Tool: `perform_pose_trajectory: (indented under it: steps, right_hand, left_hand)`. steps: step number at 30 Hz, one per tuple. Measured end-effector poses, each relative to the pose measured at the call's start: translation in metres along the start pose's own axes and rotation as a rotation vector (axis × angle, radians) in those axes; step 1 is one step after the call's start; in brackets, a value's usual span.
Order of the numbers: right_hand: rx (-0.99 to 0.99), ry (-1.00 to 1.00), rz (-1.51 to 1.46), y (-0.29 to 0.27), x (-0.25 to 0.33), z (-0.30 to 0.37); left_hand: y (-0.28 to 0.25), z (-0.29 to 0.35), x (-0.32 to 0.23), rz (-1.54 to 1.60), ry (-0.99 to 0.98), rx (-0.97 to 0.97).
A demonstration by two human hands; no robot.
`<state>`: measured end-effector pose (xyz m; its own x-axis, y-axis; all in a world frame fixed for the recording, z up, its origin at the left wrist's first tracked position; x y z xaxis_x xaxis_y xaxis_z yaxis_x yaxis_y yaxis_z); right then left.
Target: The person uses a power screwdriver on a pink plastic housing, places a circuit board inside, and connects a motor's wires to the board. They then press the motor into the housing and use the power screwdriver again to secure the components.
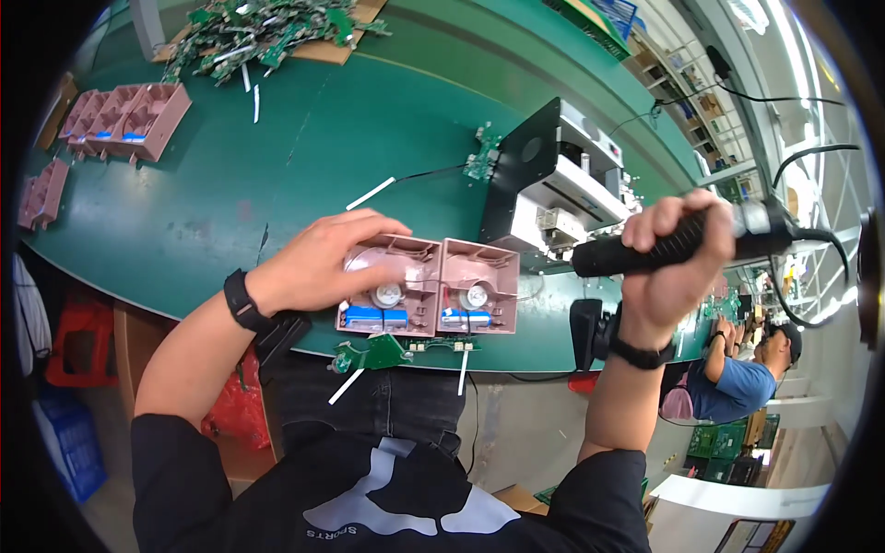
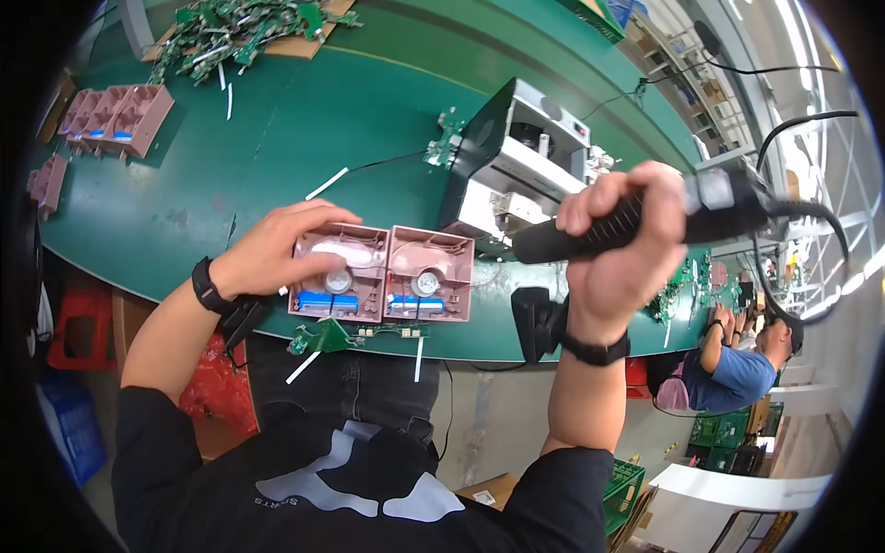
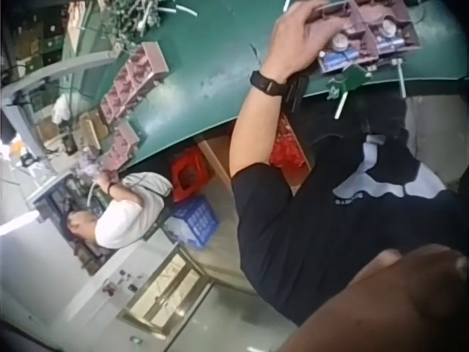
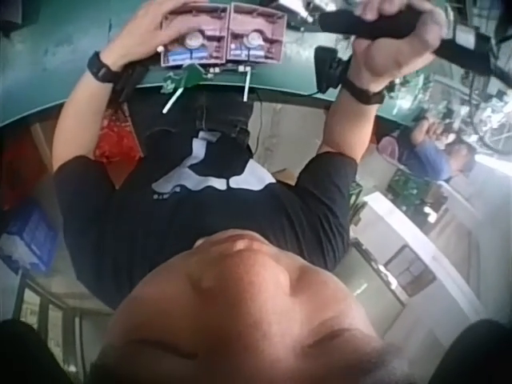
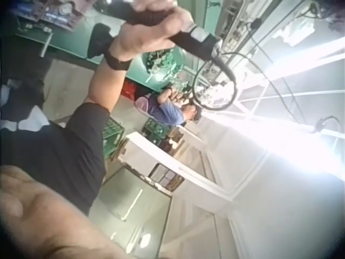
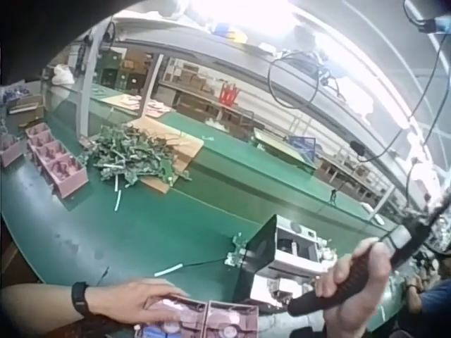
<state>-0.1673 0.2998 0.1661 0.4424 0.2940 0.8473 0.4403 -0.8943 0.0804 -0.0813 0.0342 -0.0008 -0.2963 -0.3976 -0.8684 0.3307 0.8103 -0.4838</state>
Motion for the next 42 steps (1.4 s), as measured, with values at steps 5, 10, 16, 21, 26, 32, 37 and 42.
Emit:
perform_pose_trajectory:
  steps: [5, 10, 16, 21, 26, 32, 37, 42]
  right_hand:
    - [0.194, 0.002, -0.198, 0.089, 0.026, 0.021]
    - [0.314, 0.074, -0.157, 0.153, -0.011, 0.035]
    - [0.412, 0.188, 0.000, 0.181, -0.044, 0.039]
    - [0.408, 0.215, -0.029, 0.187, -0.051, 0.039]
    - [0.422, 0.240, -0.038, 0.188, -0.057, 0.040]
    - [0.438, 0.225, -0.085, 0.190, -0.063, 0.040]
    - [0.404, 0.144, -0.166, 0.187, -0.062, 0.042]
    - [0.256, 0.111, -0.057, 0.159, -0.059, 0.031]
  left_hand:
    - [0.004, -0.005, 0.005, -0.039, 0.014, -0.025]
    - [0.004, -0.004, 0.008, -0.045, 0.054, -0.059]
    - [0.004, 0.000, 0.004, -0.056, 0.133, -0.054]
    - [0.004, 0.001, 0.008, -0.060, 0.096, -0.097]
    - [0.004, 0.001, 0.009, -0.057, 0.078, -0.111]
    - [0.001, 0.003, 0.011, -0.057, 0.075, -0.133]
    - [0.000, 0.002, -0.001, -0.042, 0.131, -0.113]
    - [0.004, -0.002, 0.008, -0.012, 0.057, -0.078]
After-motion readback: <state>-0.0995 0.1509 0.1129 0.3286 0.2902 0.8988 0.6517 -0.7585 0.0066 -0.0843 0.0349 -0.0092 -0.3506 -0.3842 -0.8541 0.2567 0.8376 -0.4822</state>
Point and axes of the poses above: each hand's wrist, its own z-axis away from the middle knuckle, its own y-axis out of the palm, x = y × z, the point moved 9 cm from there along -z, towards the middle knuckle, and after that the axes turned 11 degrees about x, right-handed, at the moved point
